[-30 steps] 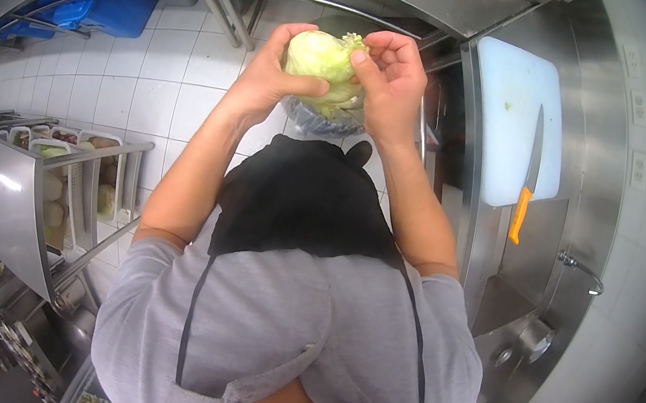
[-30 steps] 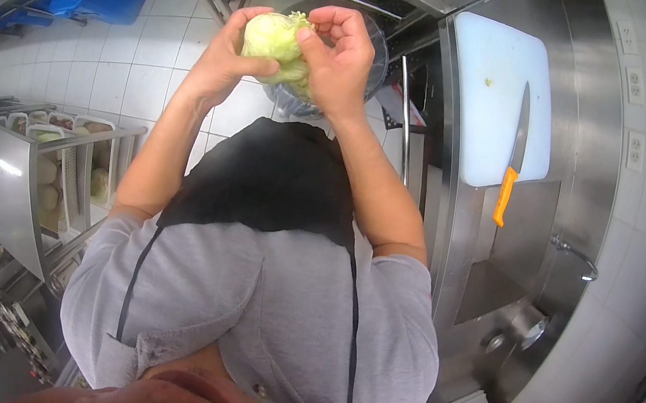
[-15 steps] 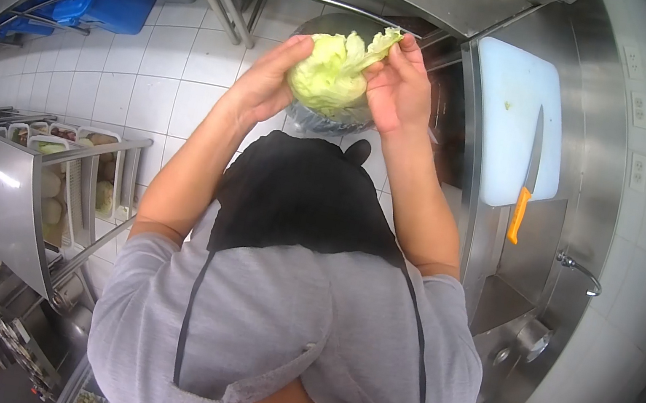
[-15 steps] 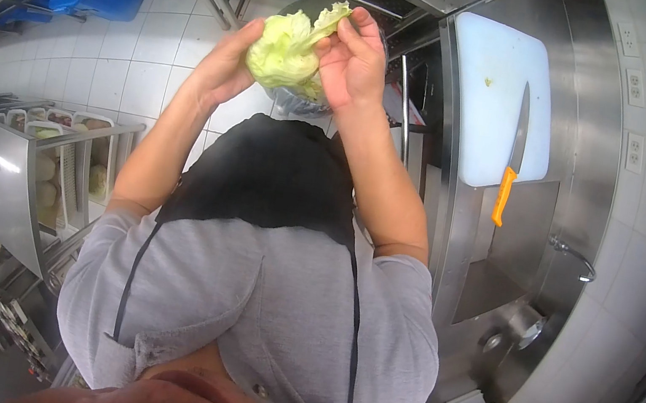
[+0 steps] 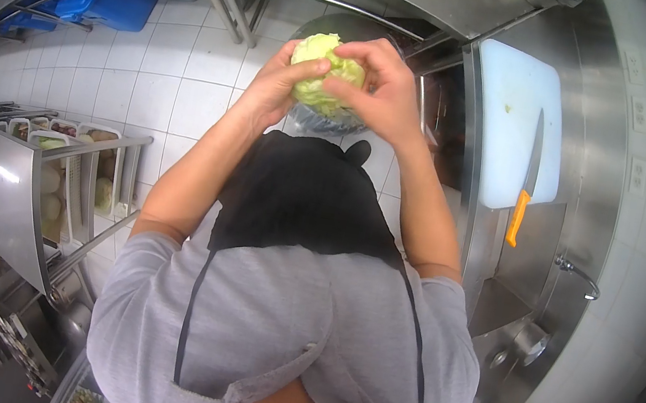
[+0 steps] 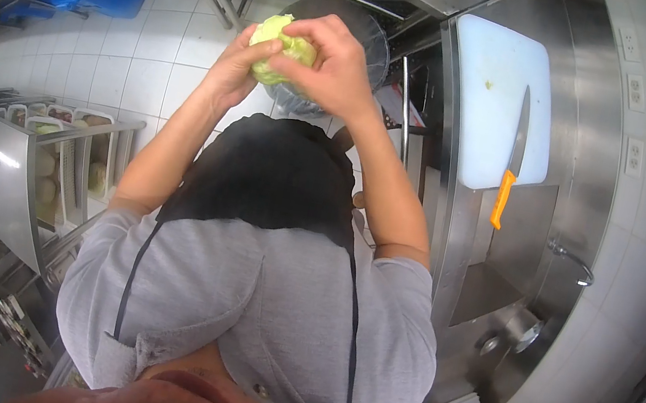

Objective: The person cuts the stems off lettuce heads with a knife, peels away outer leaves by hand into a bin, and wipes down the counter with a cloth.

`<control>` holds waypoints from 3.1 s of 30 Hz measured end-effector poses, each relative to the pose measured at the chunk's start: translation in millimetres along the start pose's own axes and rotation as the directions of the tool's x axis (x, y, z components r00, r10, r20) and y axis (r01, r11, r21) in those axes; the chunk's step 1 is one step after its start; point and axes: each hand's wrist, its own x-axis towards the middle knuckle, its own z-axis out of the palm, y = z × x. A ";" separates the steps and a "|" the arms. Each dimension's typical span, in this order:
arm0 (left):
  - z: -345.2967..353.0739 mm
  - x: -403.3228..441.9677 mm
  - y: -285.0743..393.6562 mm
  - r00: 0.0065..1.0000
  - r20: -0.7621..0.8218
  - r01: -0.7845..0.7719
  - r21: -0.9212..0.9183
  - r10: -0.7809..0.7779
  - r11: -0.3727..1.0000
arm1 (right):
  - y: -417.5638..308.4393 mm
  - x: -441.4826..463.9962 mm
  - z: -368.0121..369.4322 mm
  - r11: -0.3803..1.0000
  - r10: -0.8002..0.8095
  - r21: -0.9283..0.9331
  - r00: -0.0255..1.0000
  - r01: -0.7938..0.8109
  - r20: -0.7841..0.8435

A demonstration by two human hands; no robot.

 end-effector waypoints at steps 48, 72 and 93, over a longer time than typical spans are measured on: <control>-26.0 13.7 6.0 0.989 0.092 0.098 0.163 -0.114 0.982 | 8.9 -1.1 3.7 0.955 0.141 -0.241 0.980 -0.173 -0.144; -62.1 19.9 -15.4 0.868 0.474 0.238 -0.133 -0.149 0.962 | 38.4 -0.6 -23.1 0.339 0.562 0.642 0.695 -0.688 0.448; -54.2 15.1 -20.1 0.919 0.386 0.276 -0.492 -0.077 0.826 | 82.0 -6.0 -13.7 0.393 0.534 0.858 0.842 -0.332 0.080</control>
